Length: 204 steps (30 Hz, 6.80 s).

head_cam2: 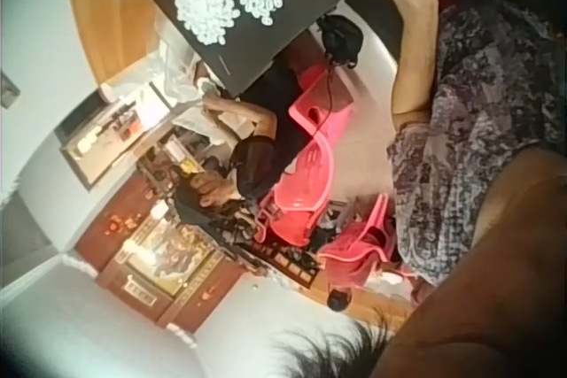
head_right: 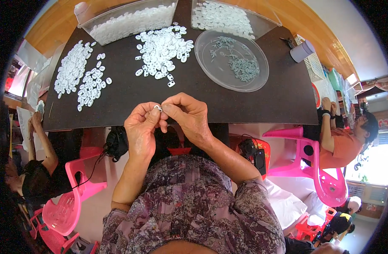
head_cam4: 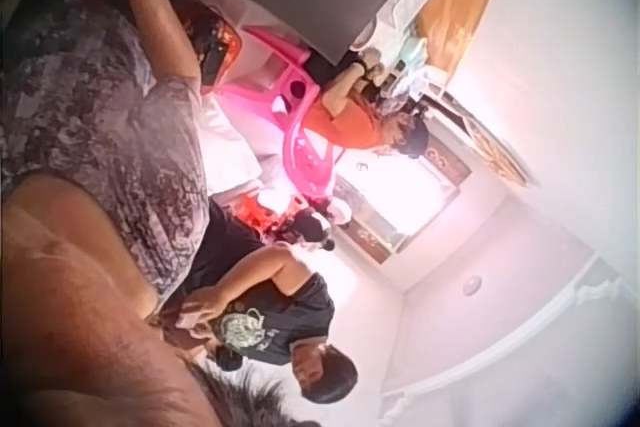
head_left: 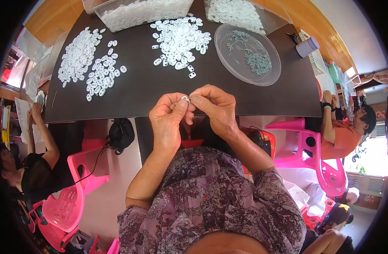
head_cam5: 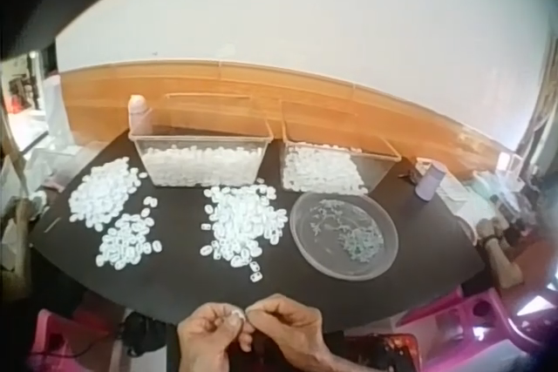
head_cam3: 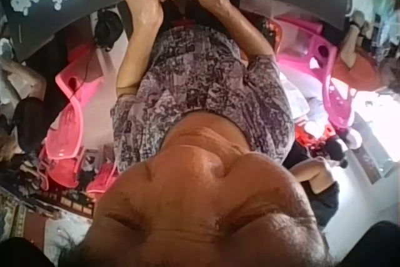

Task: The recorder is assembling small white plastic components by manually inserting tiny grey pieces into them.

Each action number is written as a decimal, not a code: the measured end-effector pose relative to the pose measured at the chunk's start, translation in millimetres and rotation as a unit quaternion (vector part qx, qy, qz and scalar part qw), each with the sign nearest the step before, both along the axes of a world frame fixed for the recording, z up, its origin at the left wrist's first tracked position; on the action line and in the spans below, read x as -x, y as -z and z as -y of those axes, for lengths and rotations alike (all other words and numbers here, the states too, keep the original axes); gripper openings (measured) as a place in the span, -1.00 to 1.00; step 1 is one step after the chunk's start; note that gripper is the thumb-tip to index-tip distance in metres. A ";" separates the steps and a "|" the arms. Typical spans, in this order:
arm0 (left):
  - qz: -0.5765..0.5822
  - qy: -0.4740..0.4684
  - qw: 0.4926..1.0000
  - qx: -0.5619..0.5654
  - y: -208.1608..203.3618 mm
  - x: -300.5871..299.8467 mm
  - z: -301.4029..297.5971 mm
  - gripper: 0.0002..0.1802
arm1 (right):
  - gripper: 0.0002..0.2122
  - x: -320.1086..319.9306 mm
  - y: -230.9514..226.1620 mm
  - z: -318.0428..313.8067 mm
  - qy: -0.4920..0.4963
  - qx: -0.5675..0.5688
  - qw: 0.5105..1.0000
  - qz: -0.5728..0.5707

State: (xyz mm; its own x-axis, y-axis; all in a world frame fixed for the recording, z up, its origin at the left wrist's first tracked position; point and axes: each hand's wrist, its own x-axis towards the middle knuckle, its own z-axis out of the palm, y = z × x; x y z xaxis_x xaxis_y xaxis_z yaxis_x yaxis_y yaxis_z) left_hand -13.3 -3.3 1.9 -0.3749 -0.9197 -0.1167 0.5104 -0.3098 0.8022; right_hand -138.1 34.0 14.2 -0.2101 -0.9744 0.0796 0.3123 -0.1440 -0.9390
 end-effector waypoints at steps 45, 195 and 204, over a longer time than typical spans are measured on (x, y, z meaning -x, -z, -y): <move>0.063 -0.083 0.990 0.090 17.9 -0.7 -2.9 -0.87 | -0.92 -3.2 18.9 15.5 0.018 -0.038 0.965 -0.260; 0.033 -0.094 0.990 0.096 20.5 -7.8 -4.5 -0.73 | -0.91 -21.6 12.1 14.7 0.032 -0.039 0.993 -0.109; 0.008 -0.084 0.994 0.077 19.6 -8.2 -1.2 -0.77 | -0.83 -12.3 14.9 12.3 0.062 0.060 0.946 -0.313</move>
State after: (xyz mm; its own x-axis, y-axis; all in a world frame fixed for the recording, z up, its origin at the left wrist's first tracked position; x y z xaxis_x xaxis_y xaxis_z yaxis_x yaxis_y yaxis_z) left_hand -5.2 -2.1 -17.7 -0.2147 -0.9763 0.0254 0.5320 -0.0952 0.8414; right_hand -125.8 21.7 -0.8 -0.1983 -0.9213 0.3346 -0.3260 -0.2600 -0.9089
